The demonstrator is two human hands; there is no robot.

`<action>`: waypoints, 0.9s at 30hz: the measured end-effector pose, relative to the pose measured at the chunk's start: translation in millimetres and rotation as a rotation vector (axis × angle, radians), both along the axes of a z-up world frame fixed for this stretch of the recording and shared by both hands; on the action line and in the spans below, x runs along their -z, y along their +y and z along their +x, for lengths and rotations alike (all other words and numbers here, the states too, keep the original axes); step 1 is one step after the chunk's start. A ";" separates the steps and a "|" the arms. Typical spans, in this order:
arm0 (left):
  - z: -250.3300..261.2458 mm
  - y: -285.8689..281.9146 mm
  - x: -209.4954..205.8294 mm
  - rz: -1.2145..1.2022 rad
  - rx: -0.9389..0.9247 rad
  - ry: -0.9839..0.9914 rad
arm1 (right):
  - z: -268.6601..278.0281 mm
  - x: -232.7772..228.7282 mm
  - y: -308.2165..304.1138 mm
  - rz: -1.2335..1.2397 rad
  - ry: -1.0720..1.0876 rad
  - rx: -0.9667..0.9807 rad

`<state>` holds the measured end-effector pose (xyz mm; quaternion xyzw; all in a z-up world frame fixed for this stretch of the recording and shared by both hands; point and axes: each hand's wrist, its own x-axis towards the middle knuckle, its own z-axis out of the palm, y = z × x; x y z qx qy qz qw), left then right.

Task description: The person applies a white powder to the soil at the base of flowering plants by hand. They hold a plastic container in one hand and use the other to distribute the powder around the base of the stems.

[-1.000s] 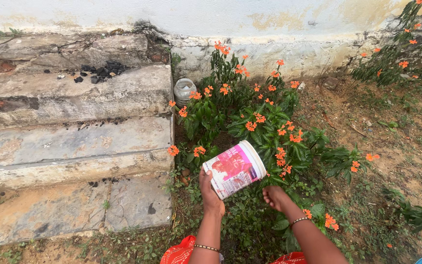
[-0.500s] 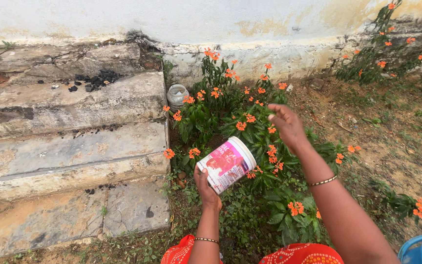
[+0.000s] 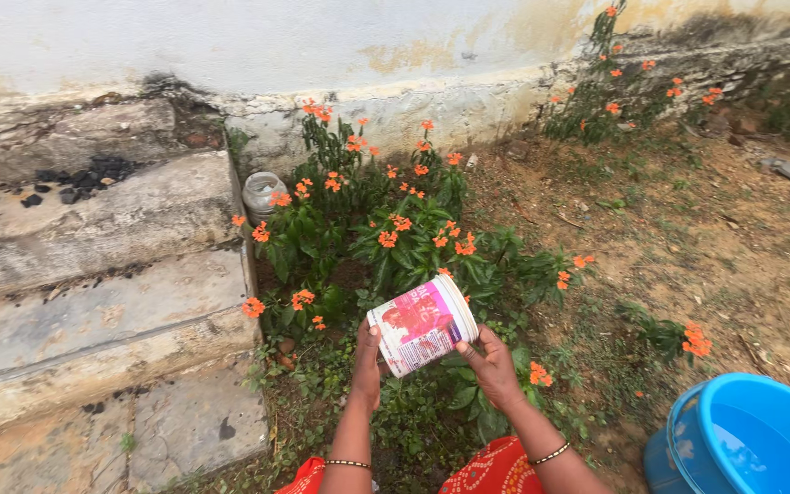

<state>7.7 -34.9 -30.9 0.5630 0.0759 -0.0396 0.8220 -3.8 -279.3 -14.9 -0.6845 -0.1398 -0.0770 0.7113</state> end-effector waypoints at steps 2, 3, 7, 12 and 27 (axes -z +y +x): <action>2.2 -10.0 7.1 0.187 0.038 0.009 | -2.4 15.0 -27.9 -0.087 0.045 0.109; 2.5 -14.6 9.4 0.279 0.058 0.011 | -3.9 21.1 -44.1 -0.131 0.070 0.165; -5.5 -20.0 17.1 0.464 0.084 -0.068 | -24.8 41.5 -117.8 -0.184 0.151 0.452; -7.0 -12.6 23.7 0.729 0.147 -0.101 | -89.1 52.8 -246.8 -0.606 0.194 0.931; 39.2 -4.9 101.7 1.532 0.453 -0.066 | -281.9 12.9 -494.6 -1.338 0.143 1.512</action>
